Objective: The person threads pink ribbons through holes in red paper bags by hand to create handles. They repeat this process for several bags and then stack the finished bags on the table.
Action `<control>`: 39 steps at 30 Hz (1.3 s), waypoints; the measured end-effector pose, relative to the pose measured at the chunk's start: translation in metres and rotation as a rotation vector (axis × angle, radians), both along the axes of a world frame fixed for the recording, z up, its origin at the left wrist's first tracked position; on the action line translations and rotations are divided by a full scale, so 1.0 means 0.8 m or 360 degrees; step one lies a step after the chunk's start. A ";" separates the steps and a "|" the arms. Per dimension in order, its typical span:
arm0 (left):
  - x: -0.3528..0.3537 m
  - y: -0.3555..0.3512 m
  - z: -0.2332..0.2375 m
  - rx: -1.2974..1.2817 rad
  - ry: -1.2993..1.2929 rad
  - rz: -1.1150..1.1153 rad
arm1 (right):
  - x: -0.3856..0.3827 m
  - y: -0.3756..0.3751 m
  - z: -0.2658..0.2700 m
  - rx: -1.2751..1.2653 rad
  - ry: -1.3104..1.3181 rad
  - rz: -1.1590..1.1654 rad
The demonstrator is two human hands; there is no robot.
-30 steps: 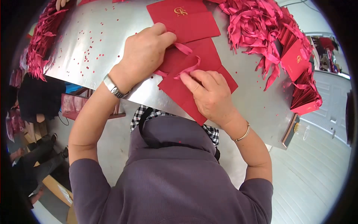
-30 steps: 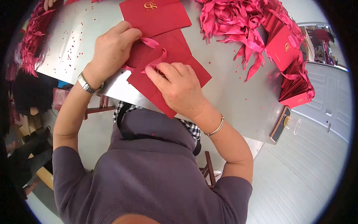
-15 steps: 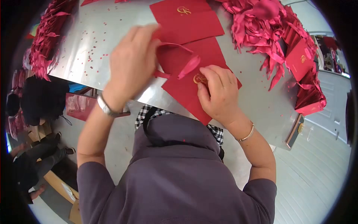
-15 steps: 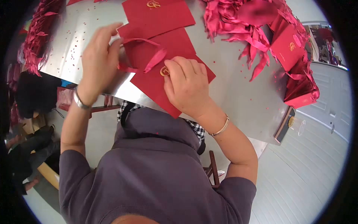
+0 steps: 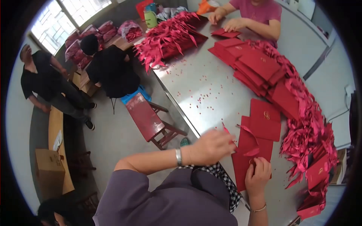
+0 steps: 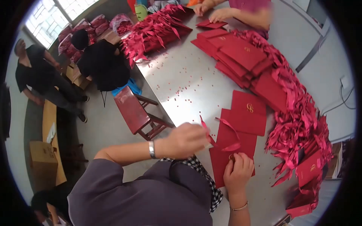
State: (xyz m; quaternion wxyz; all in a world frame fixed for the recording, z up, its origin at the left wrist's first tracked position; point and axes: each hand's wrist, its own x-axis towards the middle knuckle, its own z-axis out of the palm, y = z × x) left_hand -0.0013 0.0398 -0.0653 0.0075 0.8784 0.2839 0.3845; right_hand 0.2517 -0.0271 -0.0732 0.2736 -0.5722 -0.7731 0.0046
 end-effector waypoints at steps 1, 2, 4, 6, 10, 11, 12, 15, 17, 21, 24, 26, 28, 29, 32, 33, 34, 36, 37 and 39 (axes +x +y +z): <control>-0.017 0.017 0.004 0.0153 -0.0078 0.0135 | 0.000 0.000 0.001 0.0028 -0.0001 0.0023; -0.041 0.038 0.024 0.0328 -0.0029 0.0318 | -0.001 0.001 -0.001 0.0032 0.0002 0.0007; -0.094 0.094 0.050 0.0453 -0.0067 0.0759 | 0.002 -0.004 -0.004 0.0047 -0.0015 0.0028; -0.147 0.152 0.086 0.0365 -0.0260 0.1153 | 0.002 -0.004 -0.005 0.0075 -0.0006 0.0026; -0.286 0.281 0.119 -0.0931 -0.0831 0.1527 | 0.003 -0.005 -0.010 0.0081 -0.0018 0.0034; -0.305 0.291 0.126 -0.0946 -0.0790 0.1616 | 0.005 -0.006 -0.012 0.0103 -0.0034 0.0053; -0.312 0.284 0.141 -0.0956 -0.0748 0.1706 | 0.005 -0.005 -0.014 0.0120 -0.0023 0.0061; -0.305 0.252 0.149 -0.0810 -0.0294 0.1985 | 0.006 -0.004 -0.014 0.0118 -0.0026 0.0065; -0.311 0.256 0.138 -0.0780 -0.0092 0.2005 | 0.006 -0.005 -0.015 0.0095 -0.0015 0.0065; -0.326 0.277 0.121 -0.0760 0.0047 0.1955 | 0.006 -0.003 -0.017 0.0084 -0.0021 0.0054; -0.318 0.266 0.137 -0.0869 -0.0014 0.1980 | 0.007 -0.005 -0.018 0.0080 -0.0031 0.0045; -0.320 0.270 0.148 -0.0826 -0.0001 0.1982 | 0.007 -0.004 -0.018 0.0073 -0.0028 0.0044; -0.324 0.276 0.158 -0.0831 -0.0022 0.2015 | 0.007 -0.005 -0.017 0.0067 -0.0045 0.0037; -0.331 0.286 0.160 -0.0853 0.0009 0.2017 | 0.006 -0.003 -0.018 0.0066 -0.0046 0.0043; -0.342 0.311 0.156 -0.0930 0.0099 0.2024 | 0.007 -0.005 -0.016 0.0049 -0.0039 0.0058; -0.347 0.322 0.154 -0.0985 0.0139 0.2018 | 0.003 -0.004 -0.011 0.0074 -0.0049 0.0053; -0.350 0.331 0.151 -0.1025 0.0164 0.2019 | 0.001 -0.005 -0.008 0.0097 -0.0057 0.0047; -0.346 0.337 0.154 -0.1088 0.0102 0.2074 | 0.002 -0.006 -0.011 0.0066 -0.0039 0.0047; -0.345 0.340 0.155 -0.1150 0.0129 0.2096 | 0.003 -0.004 -0.012 0.0062 -0.0020 0.0044; -0.342 0.337 0.153 -0.1135 0.0146 0.2108 | 0.006 -0.006 -0.015 0.0058 -0.0028 0.0038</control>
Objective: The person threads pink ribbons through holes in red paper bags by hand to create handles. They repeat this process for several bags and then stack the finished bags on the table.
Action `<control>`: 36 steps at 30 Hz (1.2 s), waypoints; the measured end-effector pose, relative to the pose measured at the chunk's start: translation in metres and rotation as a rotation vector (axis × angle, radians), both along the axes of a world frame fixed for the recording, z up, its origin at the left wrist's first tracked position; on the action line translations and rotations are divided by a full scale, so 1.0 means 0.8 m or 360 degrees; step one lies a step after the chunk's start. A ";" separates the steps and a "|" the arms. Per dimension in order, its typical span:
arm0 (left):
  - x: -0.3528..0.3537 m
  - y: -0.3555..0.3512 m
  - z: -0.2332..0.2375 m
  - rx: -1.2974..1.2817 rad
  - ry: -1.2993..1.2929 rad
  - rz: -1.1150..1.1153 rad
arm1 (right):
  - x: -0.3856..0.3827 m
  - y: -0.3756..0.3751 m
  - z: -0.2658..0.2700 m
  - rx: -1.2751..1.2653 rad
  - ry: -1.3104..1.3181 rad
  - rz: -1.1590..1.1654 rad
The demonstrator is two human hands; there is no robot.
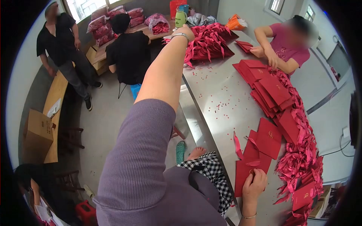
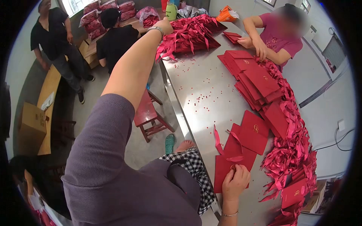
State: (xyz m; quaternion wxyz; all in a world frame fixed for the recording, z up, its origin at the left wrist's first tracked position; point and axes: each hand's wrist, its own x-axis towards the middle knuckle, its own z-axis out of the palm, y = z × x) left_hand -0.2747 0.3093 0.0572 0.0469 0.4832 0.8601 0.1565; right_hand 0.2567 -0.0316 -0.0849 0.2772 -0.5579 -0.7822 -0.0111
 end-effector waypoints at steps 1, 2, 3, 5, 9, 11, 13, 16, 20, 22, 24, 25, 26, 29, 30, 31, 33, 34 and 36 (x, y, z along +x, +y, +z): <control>0.000 0.002 0.005 0.0016 0.0021 0.0008 | -0.001 0.002 -0.001 0.0012 -0.0009 -0.0003; -0.005 0.012 0.001 0.0022 0.0012 0.0032 | -0.001 0.001 -0.001 0.0017 0.0002 -0.0006; -0.005 0.013 0.001 0.0018 0.0039 0.0040 | -0.001 0.001 -0.001 0.0018 -0.0002 -0.0003; -0.009 0.017 0.001 -0.0002 0.0033 0.0042 | -0.001 0.001 0.001 0.0021 -0.0002 -0.0003; -0.013 0.025 0.000 0.0048 0.0093 0.0050 | -0.003 0.002 0.003 -0.0001 0.0020 -0.0017; -0.012 0.023 0.002 0.0127 -0.0064 0.0033 | 0.011 -0.007 0.000 0.0003 -0.0024 -0.0030; -0.019 0.035 -0.005 0.0055 0.0164 -0.0003 | 0.010 0.004 -0.016 0.0067 0.0000 0.0014; 0.029 -0.030 0.039 0.0060 0.0004 0.0055 | -0.012 -0.001 0.028 0.0004 -0.0025 0.0078; 0.031 -0.040 0.049 -0.0004 0.0055 0.0005 | -0.010 -0.003 0.027 0.0072 -0.0138 0.0094; 0.031 -0.040 0.048 0.0030 0.0073 0.0054 | -0.012 -0.003 0.033 0.0048 -0.0138 0.0090; 0.034 -0.042 0.046 0.0034 0.0107 0.0063 | -0.013 -0.003 0.032 0.0046 -0.0122 0.0097; 0.038 -0.044 0.047 0.0030 0.0097 0.0068 | -0.013 -0.003 0.032 0.0047 -0.0120 0.0086; 0.039 -0.042 0.045 0.0037 0.0099 0.0069 | -0.013 -0.004 0.032 0.0041 -0.0114 0.0088; 0.051 -0.046 0.045 -0.0009 0.0111 0.0047 | -0.013 -0.003 0.034 0.0039 -0.0113 0.0088; 0.051 -0.043 0.043 0.0013 0.0096 0.0034 | -0.013 -0.004 0.034 0.0035 -0.0111 0.0085; 0.051 -0.041 0.041 0.0011 0.0096 0.0038 | -0.014 -0.004 0.035 0.0033 -0.0111 0.0081; 0.056 -0.037 0.038 0.0087 0.0027 -0.0022 | -0.014 -0.004 0.035 0.0042 -0.0105 0.0080; 0.058 -0.037 0.039 0.0087 0.0025 -0.0020 | -0.015 -0.004 0.035 0.0050 -0.0097 0.0078; 0.059 -0.036 0.042 0.0058 0.0013 -0.0002 | -0.017 -0.005 0.039 0.0043 -0.0117 0.0071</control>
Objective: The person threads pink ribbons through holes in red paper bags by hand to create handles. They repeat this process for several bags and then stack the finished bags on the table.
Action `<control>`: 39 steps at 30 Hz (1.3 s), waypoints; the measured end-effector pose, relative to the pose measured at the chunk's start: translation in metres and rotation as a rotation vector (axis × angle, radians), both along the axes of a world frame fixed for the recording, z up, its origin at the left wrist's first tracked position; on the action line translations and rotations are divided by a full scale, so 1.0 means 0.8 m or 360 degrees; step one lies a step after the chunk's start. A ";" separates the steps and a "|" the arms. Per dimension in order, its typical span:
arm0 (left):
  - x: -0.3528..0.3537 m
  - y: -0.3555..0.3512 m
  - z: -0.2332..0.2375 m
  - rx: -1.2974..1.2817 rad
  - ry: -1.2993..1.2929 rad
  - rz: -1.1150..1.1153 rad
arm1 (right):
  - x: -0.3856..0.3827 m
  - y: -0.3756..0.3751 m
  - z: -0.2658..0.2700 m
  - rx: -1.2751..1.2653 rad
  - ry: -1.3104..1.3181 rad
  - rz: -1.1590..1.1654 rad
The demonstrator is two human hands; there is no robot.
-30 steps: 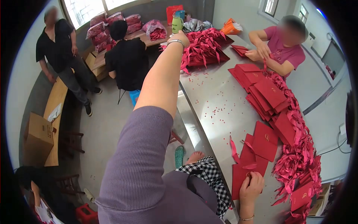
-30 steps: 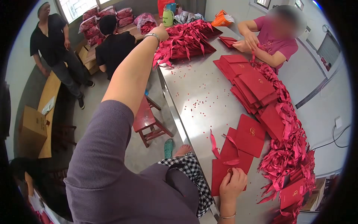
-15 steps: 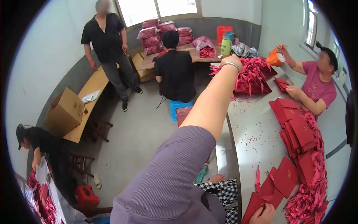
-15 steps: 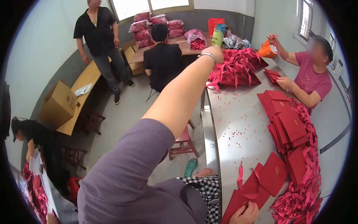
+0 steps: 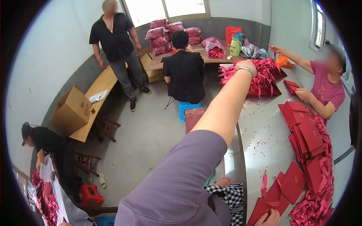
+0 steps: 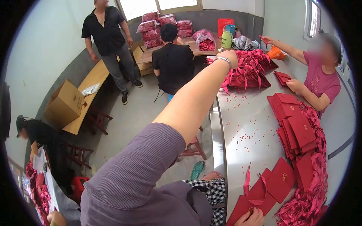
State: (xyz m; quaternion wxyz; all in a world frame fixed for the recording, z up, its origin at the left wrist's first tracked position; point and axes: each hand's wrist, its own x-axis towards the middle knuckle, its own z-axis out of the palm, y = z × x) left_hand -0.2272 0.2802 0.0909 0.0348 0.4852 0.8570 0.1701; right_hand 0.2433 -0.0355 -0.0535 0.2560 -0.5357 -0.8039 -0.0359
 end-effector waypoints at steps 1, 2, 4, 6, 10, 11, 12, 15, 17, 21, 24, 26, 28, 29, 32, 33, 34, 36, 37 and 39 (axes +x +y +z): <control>0.000 0.001 0.001 -0.0002 0.0004 0.0005 | -0.001 0.000 0.001 -0.0010 -0.0016 -0.0012; 0.001 0.002 0.002 -0.0012 0.0017 0.0006 | -0.001 0.000 0.000 -0.0011 -0.0011 -0.0006; 0.000 -0.003 0.008 -0.0063 0.0020 -0.0031 | 0.000 0.000 -0.001 -0.0007 0.0018 -0.0011; 0.001 -0.007 0.010 -0.0040 0.0012 -0.0008 | -0.001 -0.001 0.002 -0.0020 0.0007 -0.0009; 0.002 -0.012 0.011 -0.0005 -0.0004 -0.0015 | 0.001 0.000 -0.001 0.0004 0.0011 0.0008; 0.004 -0.012 0.012 -0.0002 -0.0002 -0.0018 | 0.001 0.000 -0.001 0.0007 0.0013 0.0005; 0.004 -0.013 0.013 -0.0013 0.0014 -0.0026 | 0.000 0.000 -0.001 0.0029 0.0008 -0.0003; 0.005 -0.015 0.013 0.0002 0.0010 -0.0028 | 0.001 -0.001 -0.002 0.0036 -0.0002 -0.0004; 0.003 -0.016 0.017 0.0008 0.0027 -0.0050 | 0.001 0.000 -0.004 0.0024 0.0001 0.0006; 0.009 -0.021 0.021 -0.0008 0.0128 -0.0016 | 0.003 -0.001 -0.006 0.0041 0.0027 0.0025; 0.008 -0.019 0.018 -0.0009 0.0120 -0.0014 | 0.004 0.001 -0.008 0.0046 0.0023 0.0027; 0.012 -0.024 0.019 -0.0013 0.0093 -0.0012 | 0.004 0.000 -0.008 0.0034 0.0016 0.0025; 0.019 -0.030 0.020 -0.0010 0.0174 -0.0106 | 0.004 0.000 -0.007 0.0046 0.0000 0.0018; 0.021 -0.025 0.013 0.0045 0.0246 -0.0156 | 0.004 0.001 -0.008 0.0049 0.0000 0.0020; 0.033 -0.007 -0.009 0.0070 0.0371 -0.0476 | 0.004 0.001 -0.011 0.0082 -0.0005 0.0015; 0.056 -0.023 -0.006 0.0056 0.0367 -0.0555 | 0.004 0.000 -0.010 0.0066 -0.0003 0.0012; 0.073 -0.033 -0.009 0.0079 0.0390 -0.0605 | 0.003 0.000 -0.008 0.0051 0.0000 0.0010; 0.091 -0.033 -0.020 0.0039 0.0412 -0.0694 | 0.001 0.000 -0.007 0.0057 -0.0003 0.0012; 0.101 -0.039 -0.020 0.0039 0.0423 -0.0743 | 0.001 -0.001 -0.006 0.0059 -0.0007 0.0010; 0.110 -0.048 -0.020 0.0011 0.0416 -0.0847 | 0.002 -0.001 -0.008 0.0063 -0.0001 0.0014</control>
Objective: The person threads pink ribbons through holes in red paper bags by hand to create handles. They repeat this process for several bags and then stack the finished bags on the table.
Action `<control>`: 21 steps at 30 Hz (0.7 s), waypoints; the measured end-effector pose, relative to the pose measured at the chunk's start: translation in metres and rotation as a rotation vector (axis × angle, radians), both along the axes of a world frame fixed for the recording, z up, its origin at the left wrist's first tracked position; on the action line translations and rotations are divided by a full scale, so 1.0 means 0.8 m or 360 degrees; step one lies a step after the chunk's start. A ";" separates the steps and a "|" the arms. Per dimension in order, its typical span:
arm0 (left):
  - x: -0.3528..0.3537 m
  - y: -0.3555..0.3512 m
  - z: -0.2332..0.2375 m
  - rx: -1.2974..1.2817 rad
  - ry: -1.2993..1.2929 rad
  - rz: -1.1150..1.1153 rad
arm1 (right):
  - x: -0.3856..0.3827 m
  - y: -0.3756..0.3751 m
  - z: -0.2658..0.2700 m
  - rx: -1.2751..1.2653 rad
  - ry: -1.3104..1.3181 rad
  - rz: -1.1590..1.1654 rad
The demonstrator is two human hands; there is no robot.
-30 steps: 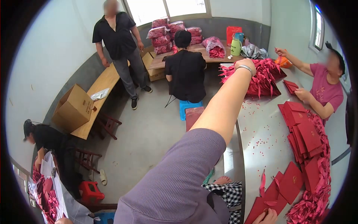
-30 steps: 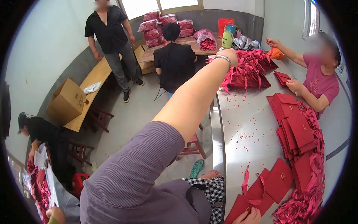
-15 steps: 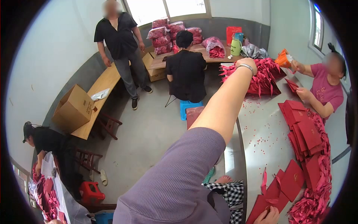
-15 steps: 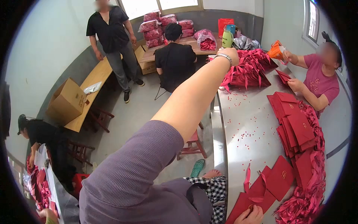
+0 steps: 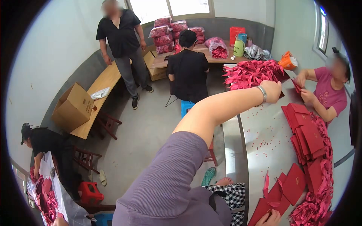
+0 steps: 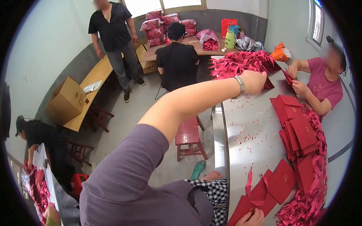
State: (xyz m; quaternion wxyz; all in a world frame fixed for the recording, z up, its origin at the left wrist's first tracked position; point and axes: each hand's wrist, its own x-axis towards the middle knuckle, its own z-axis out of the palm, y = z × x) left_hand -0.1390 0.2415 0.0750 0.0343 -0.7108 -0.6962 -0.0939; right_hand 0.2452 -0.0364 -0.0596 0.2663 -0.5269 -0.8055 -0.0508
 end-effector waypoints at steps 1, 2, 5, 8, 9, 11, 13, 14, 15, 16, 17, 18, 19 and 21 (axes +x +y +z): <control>0.001 -0.001 0.002 -0.0014 -0.0003 -0.0043 | -0.001 0.001 0.000 0.0001 0.0007 0.0003; 0.001 -0.004 0.006 0.0001 0.0010 -0.0046 | -0.002 0.001 0.002 0.0005 0.0009 0.0002; -0.033 0.004 0.026 0.0091 0.0081 0.0142 | -0.003 -0.002 0.006 -0.0048 0.0011 0.0004; -0.095 0.014 0.052 0.0103 0.0061 0.0472 | -0.003 -0.003 0.006 -0.0036 0.0001 0.0005; -0.115 0.019 0.056 0.0172 0.0006 0.0617 | -0.004 -0.003 0.006 -0.0030 0.0000 0.0006; -0.138 0.004 0.072 0.0139 -0.0011 0.0744 | -0.003 -0.003 0.005 -0.0023 -0.0009 -0.0003; -0.152 0.006 0.069 0.0199 -0.0130 0.0879 | -0.003 -0.003 0.004 -0.0011 -0.0014 -0.0012; -0.154 0.004 0.065 0.0183 -0.0105 0.0859 | -0.003 -0.003 0.003 -0.0008 -0.0015 -0.0010; -0.150 0.004 0.062 0.0142 -0.0064 0.0830 | -0.004 -0.002 0.003 0.0004 -0.0015 -0.0008; -0.142 0.003 0.058 0.0097 -0.0025 0.0797 | -0.003 -0.002 0.003 0.0013 -0.0017 -0.0010; -0.135 -0.004 0.057 0.0031 -0.0070 0.0684 | -0.003 -0.002 0.003 0.0016 -0.0015 -0.0020; -0.135 -0.001 0.056 0.0033 -0.0065 0.0675 | -0.004 -0.003 0.004 0.0016 -0.0018 -0.0022; -0.140 0.003 0.049 0.0036 -0.0100 0.0751 | -0.004 -0.003 0.004 0.0014 -0.0026 -0.0019; -0.156 0.009 0.032 0.0167 -0.0189 0.0856 | -0.004 -0.003 0.005 0.0003 -0.0027 -0.0020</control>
